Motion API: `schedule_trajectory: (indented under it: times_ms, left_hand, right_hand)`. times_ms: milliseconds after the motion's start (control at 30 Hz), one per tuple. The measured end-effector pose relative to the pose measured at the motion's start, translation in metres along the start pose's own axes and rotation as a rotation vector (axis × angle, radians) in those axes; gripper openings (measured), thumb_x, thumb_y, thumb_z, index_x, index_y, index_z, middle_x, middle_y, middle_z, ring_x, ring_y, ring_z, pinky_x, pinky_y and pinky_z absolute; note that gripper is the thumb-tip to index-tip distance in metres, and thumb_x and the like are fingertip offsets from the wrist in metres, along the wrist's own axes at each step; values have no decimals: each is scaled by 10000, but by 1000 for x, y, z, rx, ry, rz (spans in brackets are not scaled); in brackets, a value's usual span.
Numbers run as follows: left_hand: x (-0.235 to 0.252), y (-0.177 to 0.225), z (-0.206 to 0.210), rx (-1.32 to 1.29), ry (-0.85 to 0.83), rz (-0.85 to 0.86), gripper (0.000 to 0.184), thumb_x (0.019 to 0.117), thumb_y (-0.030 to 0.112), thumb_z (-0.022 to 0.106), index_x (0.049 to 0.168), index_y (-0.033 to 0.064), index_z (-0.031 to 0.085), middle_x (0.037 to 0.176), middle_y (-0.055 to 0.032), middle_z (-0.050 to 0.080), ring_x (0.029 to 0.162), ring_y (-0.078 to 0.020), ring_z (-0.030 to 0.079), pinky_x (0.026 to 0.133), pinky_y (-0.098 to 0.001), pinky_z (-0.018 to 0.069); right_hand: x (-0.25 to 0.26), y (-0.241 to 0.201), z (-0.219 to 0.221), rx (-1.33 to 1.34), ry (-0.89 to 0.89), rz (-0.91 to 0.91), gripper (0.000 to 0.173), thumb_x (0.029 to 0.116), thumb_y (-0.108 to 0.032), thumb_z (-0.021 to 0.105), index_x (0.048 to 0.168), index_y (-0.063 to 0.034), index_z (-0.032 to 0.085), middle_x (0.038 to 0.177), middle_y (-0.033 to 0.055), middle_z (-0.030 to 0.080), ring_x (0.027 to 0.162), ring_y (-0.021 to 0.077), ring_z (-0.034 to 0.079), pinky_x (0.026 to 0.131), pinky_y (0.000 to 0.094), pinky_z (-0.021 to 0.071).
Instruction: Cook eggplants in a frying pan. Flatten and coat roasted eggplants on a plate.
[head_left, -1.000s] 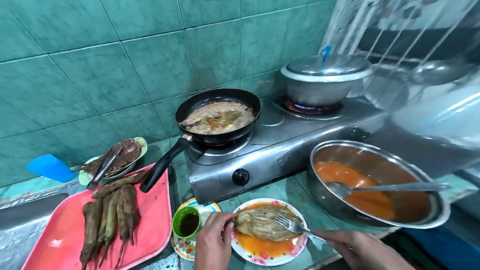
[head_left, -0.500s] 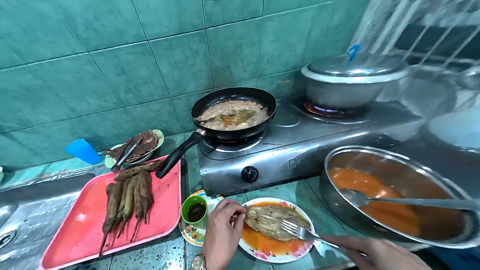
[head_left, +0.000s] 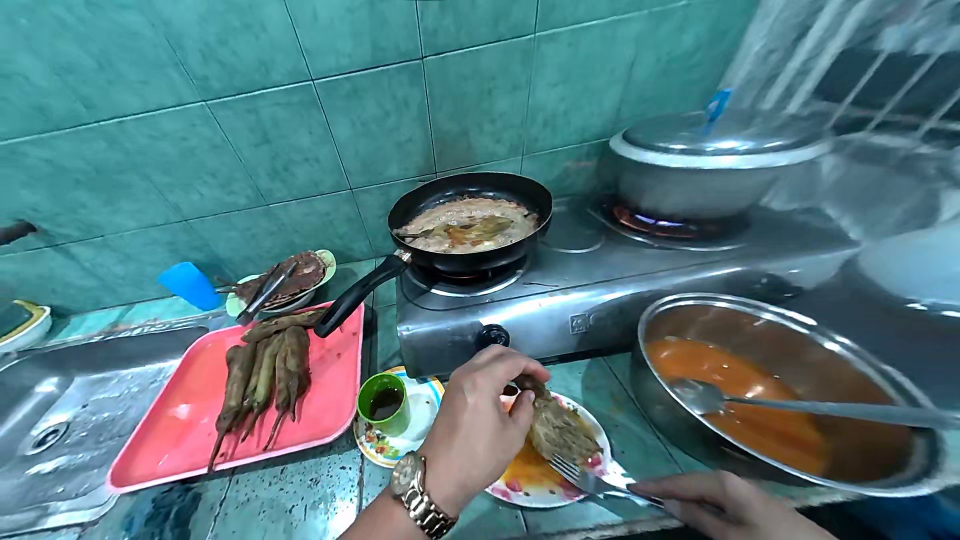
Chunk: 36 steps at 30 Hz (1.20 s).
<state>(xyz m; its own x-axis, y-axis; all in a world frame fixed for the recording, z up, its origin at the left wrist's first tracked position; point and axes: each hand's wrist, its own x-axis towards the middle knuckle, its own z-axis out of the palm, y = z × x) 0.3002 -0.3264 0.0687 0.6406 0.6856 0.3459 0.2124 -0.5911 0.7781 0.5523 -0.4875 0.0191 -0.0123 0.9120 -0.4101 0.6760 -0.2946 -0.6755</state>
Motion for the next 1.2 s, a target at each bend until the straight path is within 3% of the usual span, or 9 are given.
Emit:
schedule_trajectory:
  times_ms: [167,300,433,500,600,667,800,1000,1200]
  left_hand:
    - [4,25,0,12,-22,116,156,922,-12,665,1035,43,757,1112,-66,723,997,-90,718,903,-259,617]
    - [2,37,-7,10,-29,207,161,909,-38,669,1019,41,756,1100,-63,721,987,-85,720,884,-253,626]
    - [-3,31,-18,-23,-24,263,178,906,-62,656,1022,33,751,1097,-56,722,994,-91,723,888,-263,635]
    - [-7,23,-26,-31,-23,255,189,906,-70,649,1034,27,749,1102,-56,718,998,-97,720,899,-273,634]
    - [-15,4,-33,9,-51,206,214,912,-58,632,1056,45,753,1118,-47,718,1024,-91,711,923,-272,621]
    - [-22,-15,-34,35,-83,164,227,915,-56,616,1060,53,753,1125,-54,720,1042,-98,700,941,-275,601]
    - [-41,-49,-34,56,-137,56,243,897,-76,608,1045,47,757,1127,-78,708,1033,-115,696,940,-277,592]
    - [-60,-69,-41,47,-140,8,254,865,-101,612,1018,42,756,1105,-81,708,1017,-114,700,924,-274,599]
    - [-67,-79,-44,20,-136,-28,282,847,-125,605,1027,32,755,1109,-88,706,1045,-125,699,936,-277,602]
  right_hand:
    - [12,4,32,177,128,-83,338,1038,-50,504,1326,-10,676,1246,213,708,1078,303,701,976,482,531]
    - [15,-3,46,255,240,-71,360,1023,-23,489,1336,-11,667,1264,190,704,1034,224,702,934,404,542]
    - [14,-3,56,308,381,-107,356,1017,-21,498,1332,2,661,1202,168,717,845,93,650,799,287,534]
    - [11,-4,59,325,452,-100,351,1014,-20,501,1326,11,659,1182,167,721,825,63,643,779,257,533]
    - [9,-1,62,284,478,-94,372,1018,-13,486,1353,10,645,1253,211,703,988,190,711,899,351,558]
    - [10,0,65,252,480,-96,375,1022,-16,481,1359,8,643,1260,222,700,1023,246,717,932,400,558]
    - [10,-6,68,156,476,-42,372,1032,-52,485,1362,-9,651,1211,237,718,1013,352,725,942,534,550]
    - [3,-24,57,-91,341,138,392,1065,-151,445,1389,-137,666,1167,239,731,1051,479,692,914,703,488]
    - [-3,-35,41,-224,294,169,399,1066,-163,438,1390,-167,670,1190,229,731,1083,503,684,908,724,483]
